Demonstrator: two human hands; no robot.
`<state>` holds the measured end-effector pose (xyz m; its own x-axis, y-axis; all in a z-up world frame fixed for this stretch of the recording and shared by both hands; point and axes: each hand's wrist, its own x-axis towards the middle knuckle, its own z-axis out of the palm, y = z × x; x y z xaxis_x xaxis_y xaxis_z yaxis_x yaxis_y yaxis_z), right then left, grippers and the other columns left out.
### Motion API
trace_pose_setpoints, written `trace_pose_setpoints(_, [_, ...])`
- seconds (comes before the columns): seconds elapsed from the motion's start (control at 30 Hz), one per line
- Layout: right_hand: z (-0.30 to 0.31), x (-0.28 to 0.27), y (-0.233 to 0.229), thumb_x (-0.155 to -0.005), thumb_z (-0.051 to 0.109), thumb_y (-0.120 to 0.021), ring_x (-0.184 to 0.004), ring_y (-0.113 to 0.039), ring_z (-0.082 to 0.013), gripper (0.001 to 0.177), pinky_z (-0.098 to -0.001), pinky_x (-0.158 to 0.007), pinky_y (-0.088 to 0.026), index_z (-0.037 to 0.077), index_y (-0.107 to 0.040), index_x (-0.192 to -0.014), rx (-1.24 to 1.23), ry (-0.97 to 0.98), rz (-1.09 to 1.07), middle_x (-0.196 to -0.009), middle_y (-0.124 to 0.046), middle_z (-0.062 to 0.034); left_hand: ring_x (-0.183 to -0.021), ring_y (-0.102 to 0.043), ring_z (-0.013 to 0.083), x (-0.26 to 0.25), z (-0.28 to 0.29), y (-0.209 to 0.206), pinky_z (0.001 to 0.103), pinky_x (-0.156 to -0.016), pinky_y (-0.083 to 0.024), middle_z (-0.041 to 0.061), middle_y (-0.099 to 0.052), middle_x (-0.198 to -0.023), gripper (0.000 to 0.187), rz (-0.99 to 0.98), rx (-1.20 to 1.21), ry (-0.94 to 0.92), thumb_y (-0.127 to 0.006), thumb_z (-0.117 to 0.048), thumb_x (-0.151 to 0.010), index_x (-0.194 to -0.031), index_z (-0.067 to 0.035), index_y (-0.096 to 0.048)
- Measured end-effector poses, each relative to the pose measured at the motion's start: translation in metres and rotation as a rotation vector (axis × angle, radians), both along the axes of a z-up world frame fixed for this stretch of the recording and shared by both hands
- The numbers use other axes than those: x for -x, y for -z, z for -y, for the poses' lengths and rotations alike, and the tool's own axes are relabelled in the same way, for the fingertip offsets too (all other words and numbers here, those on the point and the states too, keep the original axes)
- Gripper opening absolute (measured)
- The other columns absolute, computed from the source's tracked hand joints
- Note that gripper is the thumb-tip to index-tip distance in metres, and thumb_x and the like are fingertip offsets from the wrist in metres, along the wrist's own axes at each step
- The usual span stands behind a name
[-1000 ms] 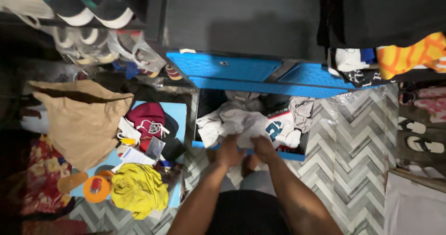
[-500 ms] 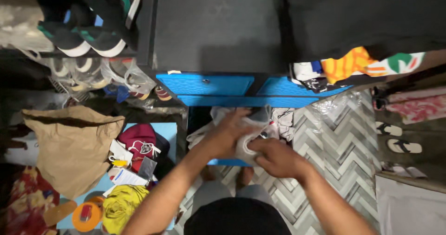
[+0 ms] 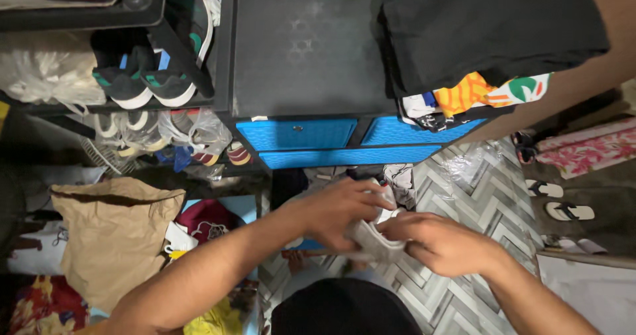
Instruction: The person removes items of clothing from a dresser drawer, smooths them out by hand, and stacks them on top of the dresser.
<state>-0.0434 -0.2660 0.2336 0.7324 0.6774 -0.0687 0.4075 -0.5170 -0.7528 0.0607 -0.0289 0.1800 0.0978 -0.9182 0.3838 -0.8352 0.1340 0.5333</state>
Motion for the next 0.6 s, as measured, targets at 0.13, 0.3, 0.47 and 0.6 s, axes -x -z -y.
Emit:
trace_pose_setpoints(0.13, [0.012, 0.005, -0.013, -0.069, -0.007, -0.053, -0.125, -0.063, -0.0399, 0.044, -0.048, -0.11, -0.041, 0.001, -0.068, -0.11, -0.101, -0.037, -0.07, -0.13, -0.072, -0.0182, -0.107, -0.065, 0.0297, 0.0, 0.003, -0.023, 0.045, -0.098, -0.048, 0.008, -0.069, -0.105, 0.059, -0.212, -0.274, -0.072, -0.084, -0.047, -0.061, -0.103, -0.009, -0.067])
trace_pose_setpoints(0.3, [0.036, -0.006, -0.036, -0.081, -0.001, -0.063, -0.115, -0.068, -0.0307, 0.023, -0.0412, -0.101, -0.052, 0.006, -0.072, -0.1, 0.017, 0.039, -0.032, -0.116, -0.075, -0.0094, -0.092, -0.065, 0.0312, -0.015, -0.006, -0.037, 0.047, -0.088, -0.044, 0.009, -0.069, -0.09, 0.066, -0.067, -0.367, -0.098, -0.09, -0.044, -0.061, -0.119, -0.017, -0.073])
trace_pose_setpoints(0.47, [0.046, -0.016, -0.051, -0.074, -0.004, -0.061, -0.128, -0.055, -0.0357, 0.023, -0.0438, -0.104, -0.043, 0.007, -0.074, -0.09, 0.055, 0.298, 0.383, -0.138, -0.059, -0.0155, -0.089, -0.069, 0.0278, 0.005, -0.007, -0.053, 0.041, -0.079, -0.052, 0.005, -0.071, -0.092, 0.058, -0.063, -0.083, -0.113, -0.087, -0.053, -0.07, -0.107, -0.012, -0.07])
trace_pose_setpoints(0.6, [0.023, -0.027, -0.051, -0.079, -0.003, -0.056, -0.123, -0.057, -0.0298, 0.026, -0.0376, -0.104, -0.044, 0.01, -0.074, -0.093, -0.126, 0.434, 0.458, -0.141, -0.055, -0.0159, -0.085, -0.07, 0.0201, 0.026, 0.015, -0.073, 0.032, -0.073, -0.055, 0.002, -0.067, -0.094, 0.053, 0.204, 0.273, 0.013, -0.075, -0.055, -0.081, -0.108, -0.011, -0.066])
